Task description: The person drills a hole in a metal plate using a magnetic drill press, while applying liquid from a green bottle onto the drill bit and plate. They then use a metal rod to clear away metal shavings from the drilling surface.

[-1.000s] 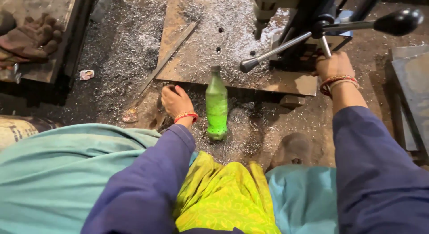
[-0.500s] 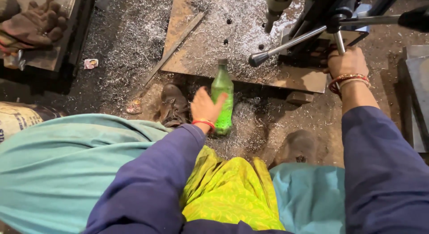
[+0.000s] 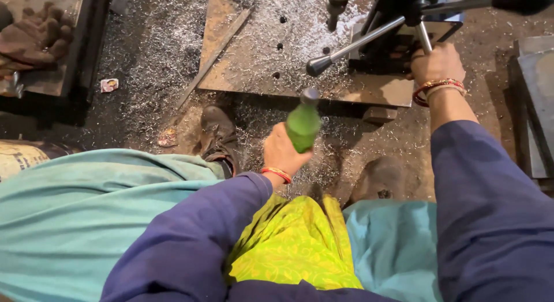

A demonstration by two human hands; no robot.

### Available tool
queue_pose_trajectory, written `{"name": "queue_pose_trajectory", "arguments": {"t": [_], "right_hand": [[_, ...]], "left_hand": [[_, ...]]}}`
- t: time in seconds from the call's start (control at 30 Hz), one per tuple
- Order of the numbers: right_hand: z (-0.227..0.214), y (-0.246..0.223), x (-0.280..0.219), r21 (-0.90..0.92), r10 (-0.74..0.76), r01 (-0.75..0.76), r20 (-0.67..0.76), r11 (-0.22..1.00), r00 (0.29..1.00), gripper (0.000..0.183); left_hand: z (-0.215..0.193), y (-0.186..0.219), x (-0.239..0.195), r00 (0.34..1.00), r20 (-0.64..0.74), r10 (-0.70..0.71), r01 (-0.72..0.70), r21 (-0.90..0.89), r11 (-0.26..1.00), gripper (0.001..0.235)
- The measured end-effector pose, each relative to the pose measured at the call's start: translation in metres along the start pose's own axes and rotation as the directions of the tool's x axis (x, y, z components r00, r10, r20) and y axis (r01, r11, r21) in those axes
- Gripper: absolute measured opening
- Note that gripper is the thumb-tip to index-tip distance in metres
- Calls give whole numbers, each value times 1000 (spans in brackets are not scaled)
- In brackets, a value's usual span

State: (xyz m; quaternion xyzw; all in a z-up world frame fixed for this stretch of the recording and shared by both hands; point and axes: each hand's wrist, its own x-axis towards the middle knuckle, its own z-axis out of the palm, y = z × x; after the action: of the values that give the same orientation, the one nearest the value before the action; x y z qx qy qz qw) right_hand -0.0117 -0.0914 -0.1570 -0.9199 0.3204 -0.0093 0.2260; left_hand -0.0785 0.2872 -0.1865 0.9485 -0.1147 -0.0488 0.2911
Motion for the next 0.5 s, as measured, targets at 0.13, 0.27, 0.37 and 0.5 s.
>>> {"name": "queue_pose_trajectory", "arguments": {"t": [0.13, 0.27, 0.37, 0.5], "right_hand": [[0, -1, 1, -24, 24, -24, 5, 999, 1000, 29], [8, 11, 8, 12, -56, 56, -2, 998, 998, 28], [15, 18, 16, -50, -190, 188, -37, 981, 981, 30], [5, 11, 12, 131, -37, 25, 86, 991, 996, 33]], "left_hand": [[18, 33, -6, 957, 32, 289, -281, -162, 946, 86], [50, 66, -7, 924, 69, 375, -311, -435, 845, 83], [76, 83, 4, 889, 145, 434, -317, -489, 813, 84], [99, 80, 9, 835, 200, 513, -387, -448, 805, 85]]}}
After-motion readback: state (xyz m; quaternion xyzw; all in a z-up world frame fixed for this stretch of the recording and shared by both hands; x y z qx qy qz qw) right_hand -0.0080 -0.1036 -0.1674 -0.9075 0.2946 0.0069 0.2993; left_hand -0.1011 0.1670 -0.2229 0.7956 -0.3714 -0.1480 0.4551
